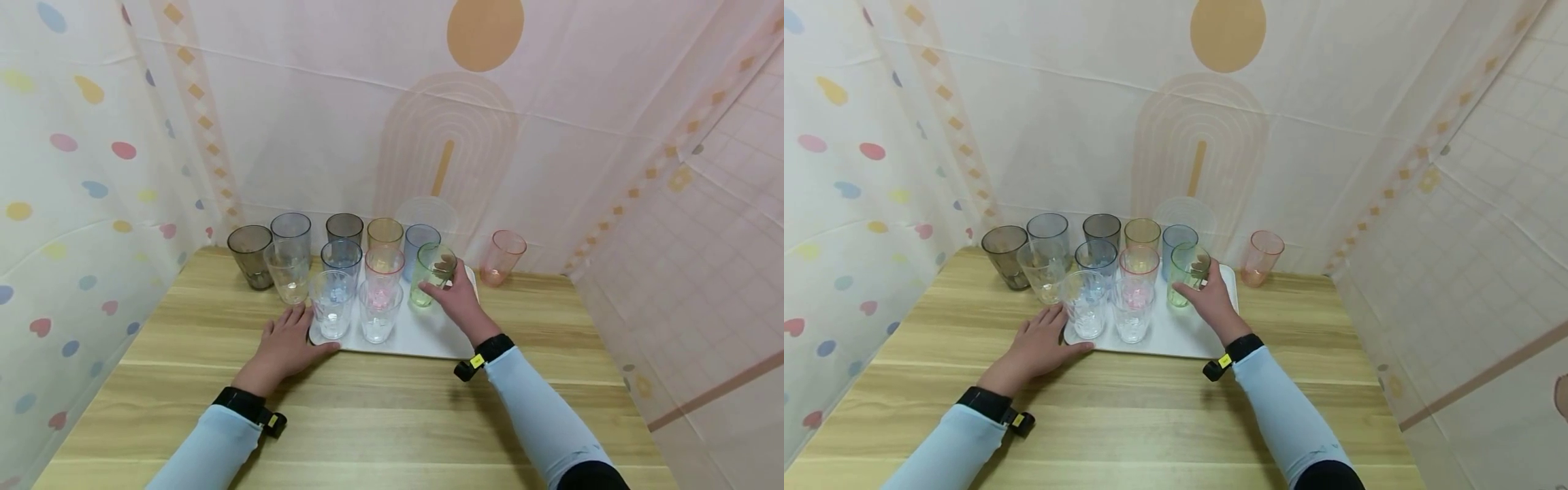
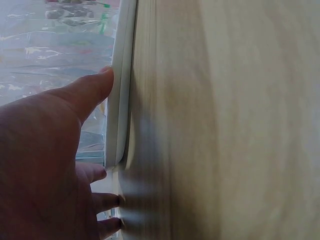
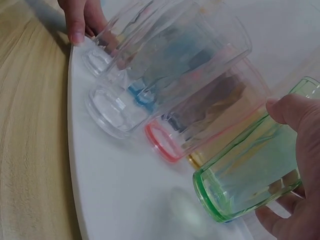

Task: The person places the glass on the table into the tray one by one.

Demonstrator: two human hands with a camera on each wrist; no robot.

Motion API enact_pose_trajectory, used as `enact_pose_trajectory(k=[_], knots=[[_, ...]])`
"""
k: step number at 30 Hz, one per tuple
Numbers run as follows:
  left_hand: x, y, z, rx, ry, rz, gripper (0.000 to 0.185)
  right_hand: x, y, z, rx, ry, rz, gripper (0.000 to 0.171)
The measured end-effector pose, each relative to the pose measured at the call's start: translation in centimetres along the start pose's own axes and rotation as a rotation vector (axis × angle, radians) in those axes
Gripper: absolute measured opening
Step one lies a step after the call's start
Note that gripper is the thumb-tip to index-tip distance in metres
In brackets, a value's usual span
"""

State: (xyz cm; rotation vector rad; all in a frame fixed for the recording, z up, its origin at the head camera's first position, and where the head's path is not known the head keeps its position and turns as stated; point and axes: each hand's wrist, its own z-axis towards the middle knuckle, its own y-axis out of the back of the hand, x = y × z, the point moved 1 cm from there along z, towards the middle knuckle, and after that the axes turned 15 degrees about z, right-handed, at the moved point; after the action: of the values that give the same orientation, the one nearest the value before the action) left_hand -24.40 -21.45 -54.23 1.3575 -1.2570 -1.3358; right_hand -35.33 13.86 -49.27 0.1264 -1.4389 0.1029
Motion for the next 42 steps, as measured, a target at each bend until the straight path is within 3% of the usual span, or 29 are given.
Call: enact_pose_trajectory(k=[8,17,35,42], knots=[[0.2,-0.3,0.2,-0.010,-0.001,0.007,0.118,-1.7,-0.8,0.4,0.017,-0.012,-0.041,0.086],[0.2,-0.5,0.2,-0.006,0.004,0.011,0.118,-1.8,-1.3,0.4,0.028,-0.049,-0.079,0.086],[0.3,-0.6,0.2,-0.021,0.001,0.009,0.119,-2.0,-1.6,0.1,0.026,-0.010,-0.091,0.084],[0.3,-0.4,0.2,-0.022,-0.001,0.004,0.119,-1.7,-1.3,-0.1,0.042,-0.030,-0.110,0.097]])
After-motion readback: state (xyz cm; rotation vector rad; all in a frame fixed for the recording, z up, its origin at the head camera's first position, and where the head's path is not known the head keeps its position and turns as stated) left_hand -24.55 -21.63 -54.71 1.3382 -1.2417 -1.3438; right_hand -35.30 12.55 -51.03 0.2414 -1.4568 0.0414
